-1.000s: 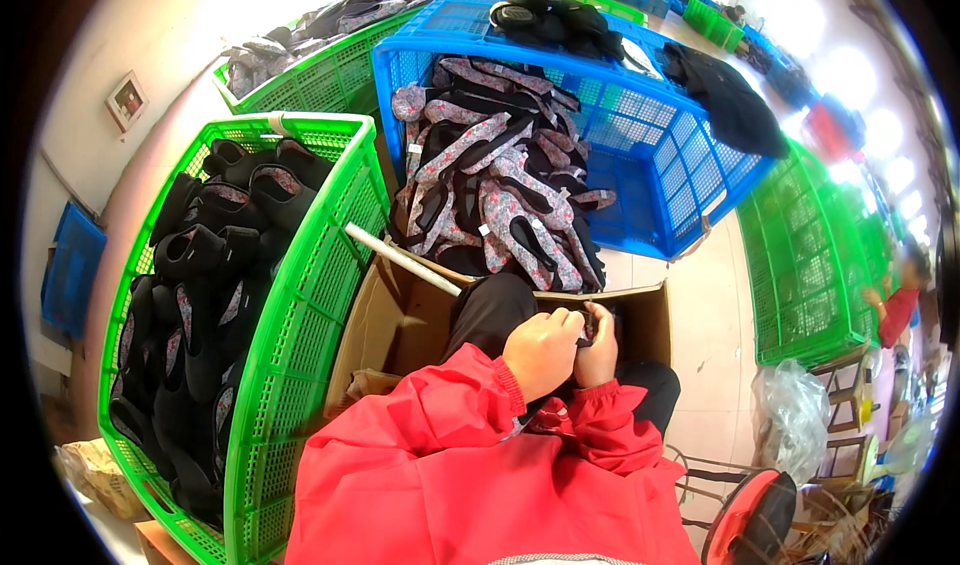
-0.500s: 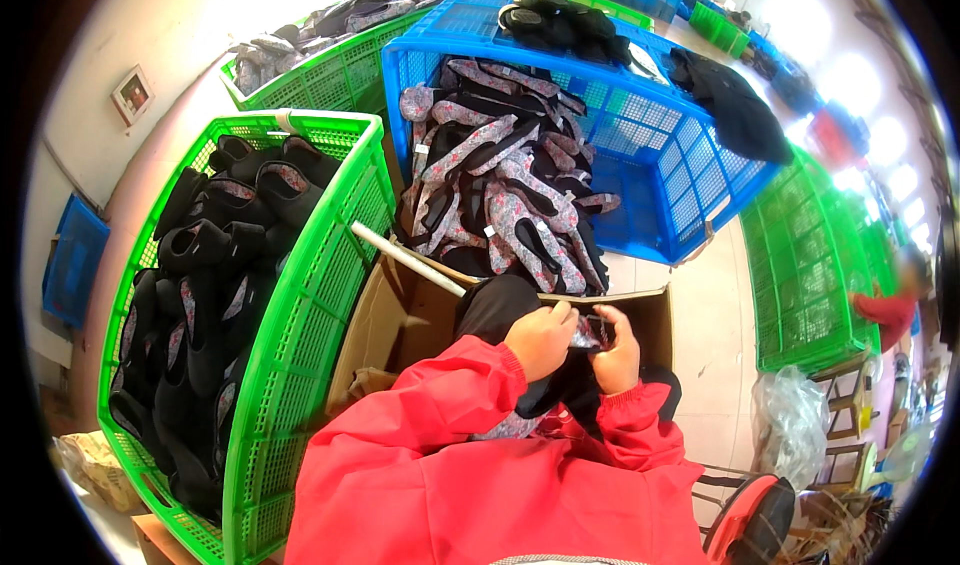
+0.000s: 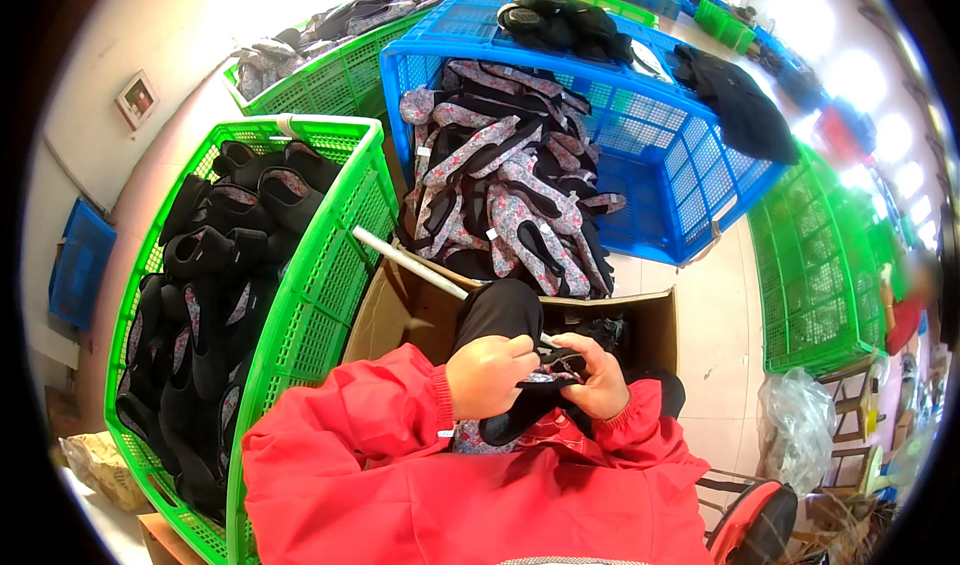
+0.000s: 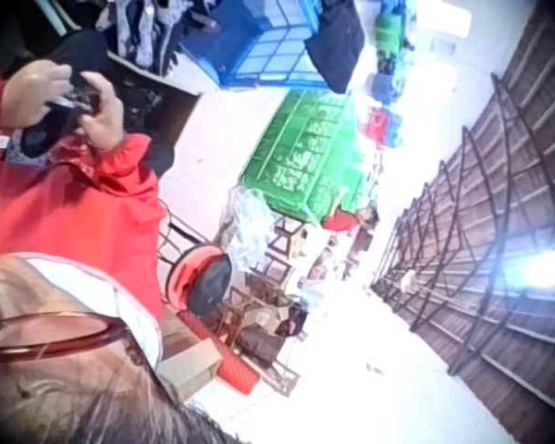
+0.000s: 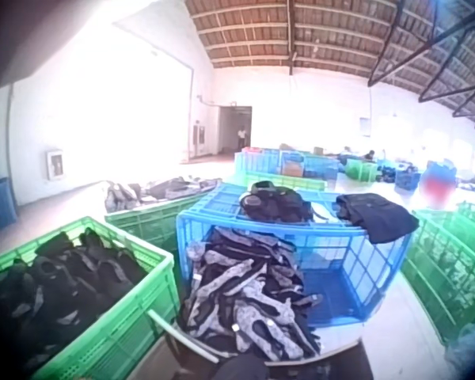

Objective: The person sits on a low stool and assembles slippers by hand. They pick up a black slipper sole and a patterned fabric upper, align them, and press the parts together. The person then places the assembled slipper into a green plastic crate and repeats the process with another pair.

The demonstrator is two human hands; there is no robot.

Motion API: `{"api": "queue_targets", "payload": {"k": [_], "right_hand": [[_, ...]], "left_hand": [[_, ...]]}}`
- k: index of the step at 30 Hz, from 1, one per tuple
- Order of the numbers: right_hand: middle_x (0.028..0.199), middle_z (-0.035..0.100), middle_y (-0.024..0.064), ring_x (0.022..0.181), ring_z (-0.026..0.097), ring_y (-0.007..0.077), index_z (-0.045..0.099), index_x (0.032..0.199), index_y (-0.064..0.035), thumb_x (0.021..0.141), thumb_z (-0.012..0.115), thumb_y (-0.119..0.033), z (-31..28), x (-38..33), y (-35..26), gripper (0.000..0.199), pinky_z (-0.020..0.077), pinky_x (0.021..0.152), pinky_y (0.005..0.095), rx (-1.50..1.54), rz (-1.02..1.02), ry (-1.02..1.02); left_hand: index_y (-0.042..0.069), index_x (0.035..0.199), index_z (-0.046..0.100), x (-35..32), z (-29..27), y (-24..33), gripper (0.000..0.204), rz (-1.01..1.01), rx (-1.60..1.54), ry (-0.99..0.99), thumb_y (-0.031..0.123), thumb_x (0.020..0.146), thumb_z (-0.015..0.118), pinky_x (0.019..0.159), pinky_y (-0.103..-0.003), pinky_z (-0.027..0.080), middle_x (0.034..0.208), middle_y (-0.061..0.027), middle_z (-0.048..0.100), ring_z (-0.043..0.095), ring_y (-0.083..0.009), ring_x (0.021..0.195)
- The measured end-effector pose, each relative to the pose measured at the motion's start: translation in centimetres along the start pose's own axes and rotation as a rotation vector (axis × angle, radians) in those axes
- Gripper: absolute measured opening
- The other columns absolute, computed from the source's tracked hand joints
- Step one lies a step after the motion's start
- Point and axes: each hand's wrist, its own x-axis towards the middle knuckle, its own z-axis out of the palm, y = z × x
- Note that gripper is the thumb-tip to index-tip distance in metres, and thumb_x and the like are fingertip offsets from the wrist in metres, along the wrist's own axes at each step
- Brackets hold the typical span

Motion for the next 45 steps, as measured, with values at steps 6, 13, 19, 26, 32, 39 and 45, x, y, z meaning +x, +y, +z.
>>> {"api": "queue_targets", "payload": {"k": [6,13,19,26,32,39,45], "right_hand": [[0.117,0.057,0.0068,0.103,0.057,0.0139,0.057,0.120,0.0002,0.071,0.052,0.012,0.2,0.1,1.4,0.051,0.0441,0.091,0.0271,0.096,0.071,-0.168],[0.111,0.060,0.0080,0.104,0.057,0.0161,0.057,0.115,0.0024,0.080,0.050,0.008,1.0,-0.2,4.5,0.037,0.0421,0.096,0.0289,0.096,0.113,0.003],[0.105,0.062,0.0053,0.095,0.061,0.0129,0.056,0.115,-0.0015,0.087,0.064,-0.004,1.4,-0.9,6.6,0.029,0.0486,0.086,0.0274,0.425,0.152,0.036],[0.100,0.066,0.0080,0.088,0.065,0.0167,0.056,0.111,-0.0029,0.090,0.064,-0.014,-0.2,-2.6,15.6,0.026,0.0532,0.078,0.0291,1.102,0.339,-0.029],[0.091,0.066,0.0042,0.065,0.060,0.0096,0.059,0.111,-0.0083,0.090,0.063,-0.012,2.5,-1.5,13.8,0.022,0.0451,0.051,0.0219,0.646,0.274,0.414],[0.067,0.053,-0.0002,0.040,0.036,0.0073,0.054,0.110,-0.0089,0.088,0.070,-0.020,2.8,-3.4,12.4,0.029,0.0262,0.039,0.0231,0.782,0.274,0.329],[0.072,0.055,-0.0022,0.044,0.040,0.0072,0.055,0.113,-0.0103,0.083,0.075,-0.016,2.8,-3.5,13.9,0.036,0.0283,0.040,0.0231,0.761,0.442,0.248]], "left_hand": [[0.002,0.086,0.065,-1.0,-1.0,0.5,0.015,-0.417,-0.482,-0.068,0.008,0.076,0.075,0.060,-0.036,0.047,0.076,-0.0090,0.061,0.062,-0.0229,0.070],[-0.004,0.121,0.057,-3.3,1.1,-0.5,0.034,-0.955,-1.925,-0.153,0.015,0.094,0.061,0.092,-0.032,0.050,0.115,-0.0091,0.065,0.064,-0.0164,0.101],[0.001,0.136,0.043,-4.3,4.5,0.2,0.052,-0.854,-2.384,-0.148,0.028,0.094,0.060,0.094,-0.036,0.051,0.126,-0.0121,0.059,0.062,-0.0224,0.108],[0.003,0.137,0.043,-3.2,7.3,1.2,0.046,-0.780,-2.672,-0.106,0.026,0.098,0.054,0.096,-0.041,0.050,0.129,-0.0131,0.057,0.061,-0.0247,0.111],[0.001,0.135,0.046,-1.6,7.9,2.4,0.039,-0.646,-2.025,0.450,0.011,0.098,0.052,0.096,-0.038,0.049,0.128,-0.0118,0.057,0.059,-0.0217,0.112],[0.000,0.069,0.048,-1.5,9.6,-0.2,0.026,-0.728,-0.555,0.638,0.003,0.091,0.060,0.051,-0.032,0.036,0.057,-0.0063,0.047,0.041,-0.0136,0.053],[0.000,0.065,0.042,-1.4,11.0,-1.0,0.031,-0.808,-0.382,0.573,0.004,0.089,0.061,0.049,-0.036,0.033,0.055,-0.0148,0.039,0.039,-0.0241,0.049]]}}
